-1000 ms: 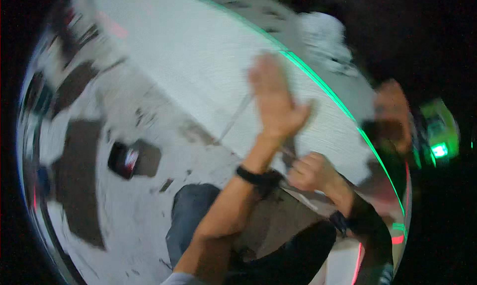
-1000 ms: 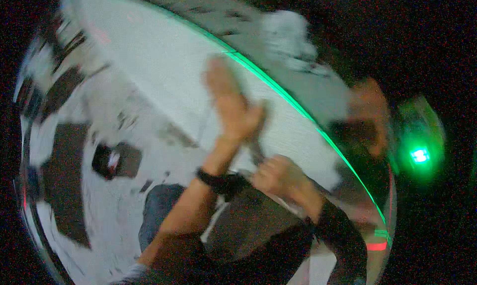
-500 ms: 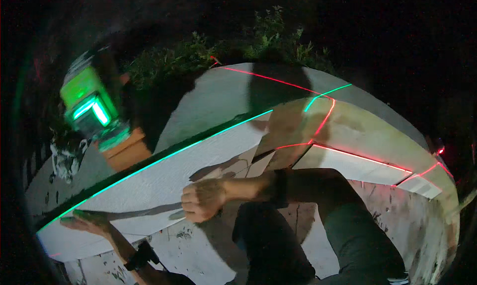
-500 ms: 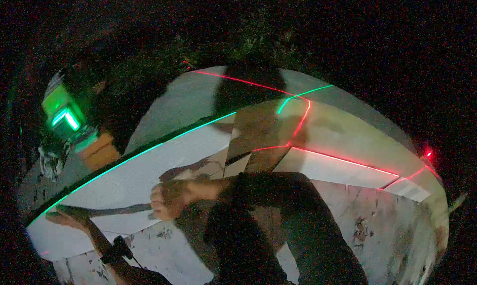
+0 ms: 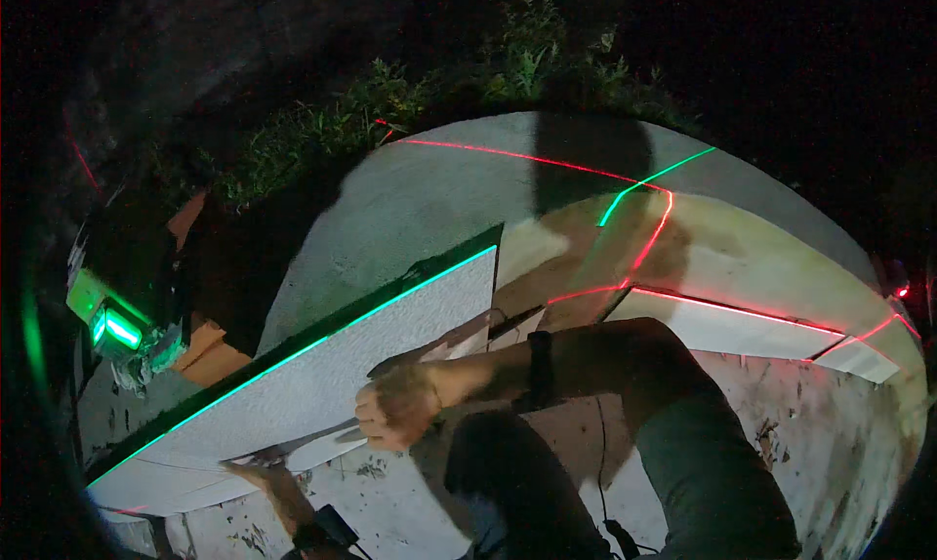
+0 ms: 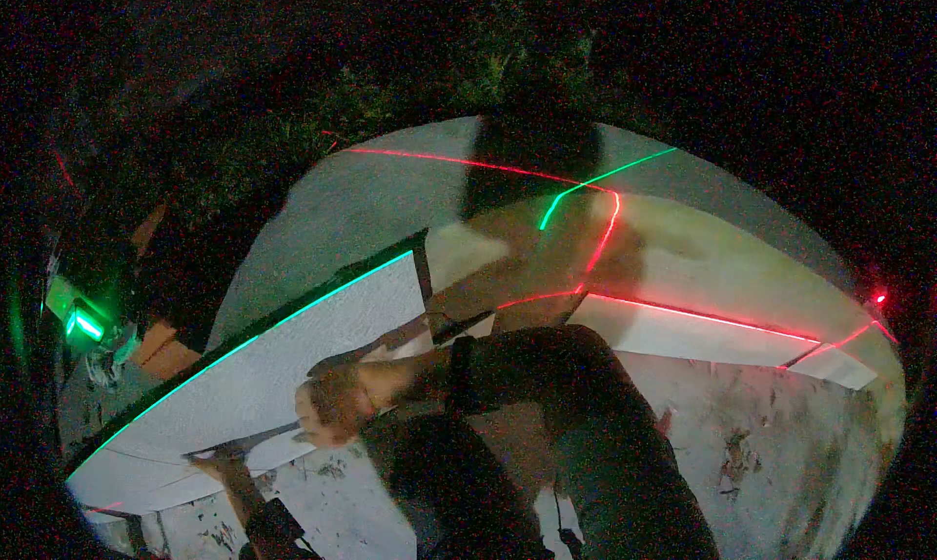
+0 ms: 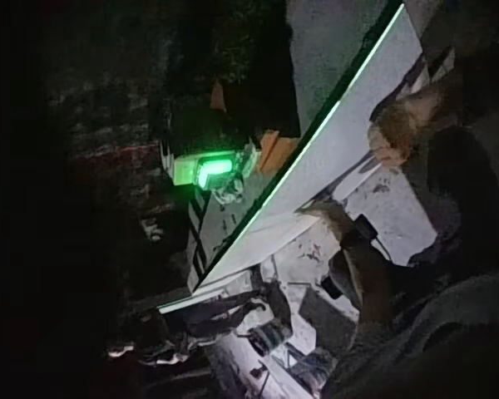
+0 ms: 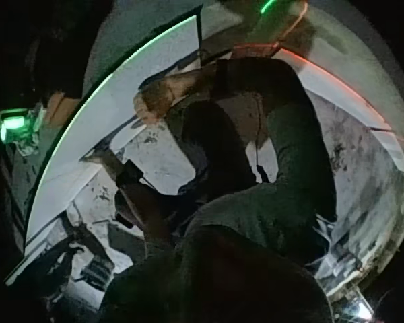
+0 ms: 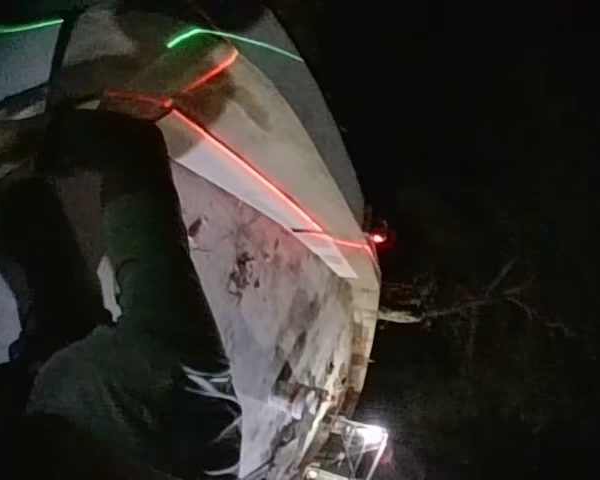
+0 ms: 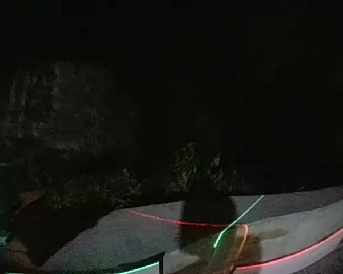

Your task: Applying mortar to a tile and installing it on a wall using a laser level.

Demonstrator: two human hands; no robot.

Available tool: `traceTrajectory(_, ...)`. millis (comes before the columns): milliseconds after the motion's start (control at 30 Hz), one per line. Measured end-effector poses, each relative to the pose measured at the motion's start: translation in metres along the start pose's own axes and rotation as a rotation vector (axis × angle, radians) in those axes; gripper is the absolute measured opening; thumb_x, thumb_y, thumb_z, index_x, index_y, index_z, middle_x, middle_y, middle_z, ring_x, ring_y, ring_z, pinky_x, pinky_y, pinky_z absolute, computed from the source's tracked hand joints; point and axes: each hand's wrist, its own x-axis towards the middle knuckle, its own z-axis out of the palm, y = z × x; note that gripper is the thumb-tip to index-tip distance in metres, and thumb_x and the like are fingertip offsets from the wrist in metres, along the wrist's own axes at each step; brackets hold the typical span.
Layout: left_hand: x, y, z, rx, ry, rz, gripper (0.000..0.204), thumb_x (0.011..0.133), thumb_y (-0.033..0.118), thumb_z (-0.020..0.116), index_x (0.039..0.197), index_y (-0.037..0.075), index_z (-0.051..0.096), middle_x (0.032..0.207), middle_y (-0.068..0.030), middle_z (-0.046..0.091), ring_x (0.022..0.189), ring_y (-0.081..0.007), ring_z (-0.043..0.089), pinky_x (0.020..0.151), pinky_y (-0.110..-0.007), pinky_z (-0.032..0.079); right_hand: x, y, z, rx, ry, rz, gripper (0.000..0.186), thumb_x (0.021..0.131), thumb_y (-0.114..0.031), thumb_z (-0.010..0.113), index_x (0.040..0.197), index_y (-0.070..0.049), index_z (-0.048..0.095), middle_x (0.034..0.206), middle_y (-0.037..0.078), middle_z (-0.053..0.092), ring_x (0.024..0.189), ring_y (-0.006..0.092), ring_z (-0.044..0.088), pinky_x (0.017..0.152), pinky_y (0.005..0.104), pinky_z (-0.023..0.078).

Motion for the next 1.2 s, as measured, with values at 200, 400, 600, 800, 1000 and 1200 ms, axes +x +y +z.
traceTrajectory(200,-0.016,-0.03,-0.003,-0.13,-0.074,-0.295,0.076,0.076,0.079,0.044,0.103,0.008,0.045,0.074,-0.0057,0.036,0.065,-0.0185,0.034,0.062,-0.04,0.036,-0.024,0.008,0.041,0.011,0.038,-0.002,0.016,0.064,-0.021,0.059,0.054,-0.015,0.049,0.056,-0.002,0.05,0.057,0.0146,0.053,0.051,0.0297,0.04)
traceTrajectory(400,-0.07,-0.031,0.032,-0.149,0.07,-0.383,0.079,0.076,0.078,0.045,0.105,0.005,0.044,0.075,-0.0065,0.039,0.067,-0.0193,0.035,0.062,-0.038,0.036,-0.036,-0.007,0.06,-0.019,-0.07,0.027,0.016,0.063,-0.022,0.059,0.053,-0.014,0.049,0.056,-0.003,0.05,0.056,0.0148,0.053,0.051,0.0293,0.04)
traceTrajectory(600,-0.094,-0.038,0.035,-0.127,-0.121,-0.311,0.088,0.075,0.078,0.046,0.123,0.005,0.038,0.084,-0.0074,0.041,0.071,-0.0197,0.04,0.076,-0.055,0.04,-0.027,0.001,0.02,0.054,-0.159,0.044,0.015,0.067,-0.023,0.058,0.061,-0.012,0.051,0.065,0.0,0.051,0.064,0.0161,0.053,0.057,0.0305,0.042)
traceTrajectory(800,-0.112,-0.046,0.04,-0.256,-0.315,-0.511,0.078,0.074,0.075,0.054,0.107,0.006,0.038,0.094,-0.0147,0.043,0.088,-0.0305,0.047,0.087,-0.056,0.041,-0.026,-0.011,0.008,0.222,-0.529,0.212,0.018,0.085,-0.024,0.055,0.085,-0.007,0.055,0.092,0.006,0.053,0.091,0.0193,0.054,0.076,0.0343,0.045)
traceTrajectory(1000,-0.124,-0.041,0.052,-0.11,-0.207,-0.497,0.109,0.066,0.079,0.057,0.137,0.007,0.019,0.116,-0.0181,0.036,0.097,-0.031,0.043,0.104,-0.069,0.013,-0.054,-0.112,0.004,0.416,-0.04,1.038,0.021,0.078,-0.022,0.066,0.068,-0.009,0.053,0.059,0.007,0.051,0.059,0.023,0.056,0.048,0.0336,0.042)
traceTrajectory(1200,-0.096,-0.043,0.028,-0.511,-0.451,-0.857,0.079,0.057,0.06,0.081,0.094,0.001,0.046,0.099,-0.0168,0.046,0.095,-0.032,0.047,0.092,-0.059,0.04,-0.054,-0.088,0.029,0.547,0.283,1.44,0.021,0.08,-0.023,0.067,0.074,-0.005,0.059,0.067,0.013,0.059,0.057,0.0259,0.057,0.05,0.0347,0.041)
